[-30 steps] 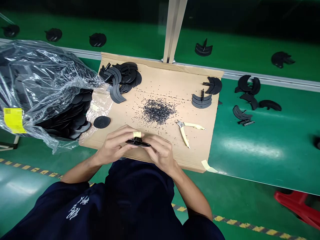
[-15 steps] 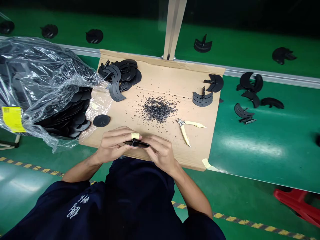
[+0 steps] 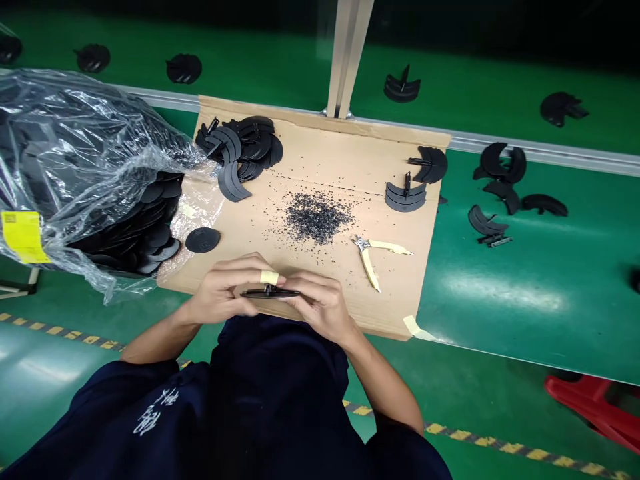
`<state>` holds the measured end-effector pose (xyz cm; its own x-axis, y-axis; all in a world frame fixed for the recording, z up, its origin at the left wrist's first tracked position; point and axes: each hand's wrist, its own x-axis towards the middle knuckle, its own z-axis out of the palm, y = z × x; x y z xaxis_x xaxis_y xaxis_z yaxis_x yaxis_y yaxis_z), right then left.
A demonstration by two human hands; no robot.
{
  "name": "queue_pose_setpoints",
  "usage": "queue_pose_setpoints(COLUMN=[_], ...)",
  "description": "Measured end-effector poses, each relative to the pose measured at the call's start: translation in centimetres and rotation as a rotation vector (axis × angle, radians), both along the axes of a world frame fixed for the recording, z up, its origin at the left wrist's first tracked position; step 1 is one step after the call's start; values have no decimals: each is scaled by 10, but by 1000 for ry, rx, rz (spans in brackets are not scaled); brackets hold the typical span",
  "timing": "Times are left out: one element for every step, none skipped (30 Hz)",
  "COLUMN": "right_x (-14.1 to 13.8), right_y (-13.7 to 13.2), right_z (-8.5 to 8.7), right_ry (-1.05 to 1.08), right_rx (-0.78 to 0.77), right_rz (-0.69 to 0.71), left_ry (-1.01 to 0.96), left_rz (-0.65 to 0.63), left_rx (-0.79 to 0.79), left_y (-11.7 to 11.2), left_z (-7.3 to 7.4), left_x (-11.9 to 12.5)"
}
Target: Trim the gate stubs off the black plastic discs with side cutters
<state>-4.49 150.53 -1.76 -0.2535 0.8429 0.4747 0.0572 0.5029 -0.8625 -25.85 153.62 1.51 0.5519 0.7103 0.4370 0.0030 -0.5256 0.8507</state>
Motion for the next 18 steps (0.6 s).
queue_pose_setpoints(right_x=[0,-1,-1,-2,-2,-2,-3,-2,-2,-1,1,2,4,5,7,8,10,11], right_y=[1,1,2,2,2,3,3,3,3,3,4,5,7,9,10,12,14,15], right_z=[0,1,2,2,3,4,6,7,8,10,11,13,15,16,18,18,19,18], right_ry=[39,68,82,82,75,70,70,74,82,90,97,100,97,91,80,67,56,49], right_rx=[-23,-51,-83,-113,-137,-152,-155,-147,-129,-108,-87,-70,-57,-51,-46,-42,-35,-28], right_rz=[25,53,79,95,93,69,28,-17,-51,-63,-50,-18,29,85,140,185,216,233], left_ry=[-27,-48,-63,-75,-86,-100,-114,-127,-135,-134,-123,-104,-73,-29,22,75,123,160], left_rz=[-62,-104,-120,-116,-101,-84,-69,-58,-49,-45,-48,-60,-77,-99,-123,-143,-156,-165], left_rx=[-106,-208,-295,-362,-409,-436,-451,-454,-449,-438,-420,-400,-380,-358,-333,-304,-272,-240], left_y=[2,3,5,6,7,7,7,6,6,5,5,4,4,4,5,5,6,7], left_z=[2,3,3,3,1,0,-2,-4,-6,-7,-7,-6,-4,-1,3,6,10,12], left_x=[-2,-4,-5,-5,-4,-2,0,2,3,4,5,5,4,3,2,0,-1,-1])
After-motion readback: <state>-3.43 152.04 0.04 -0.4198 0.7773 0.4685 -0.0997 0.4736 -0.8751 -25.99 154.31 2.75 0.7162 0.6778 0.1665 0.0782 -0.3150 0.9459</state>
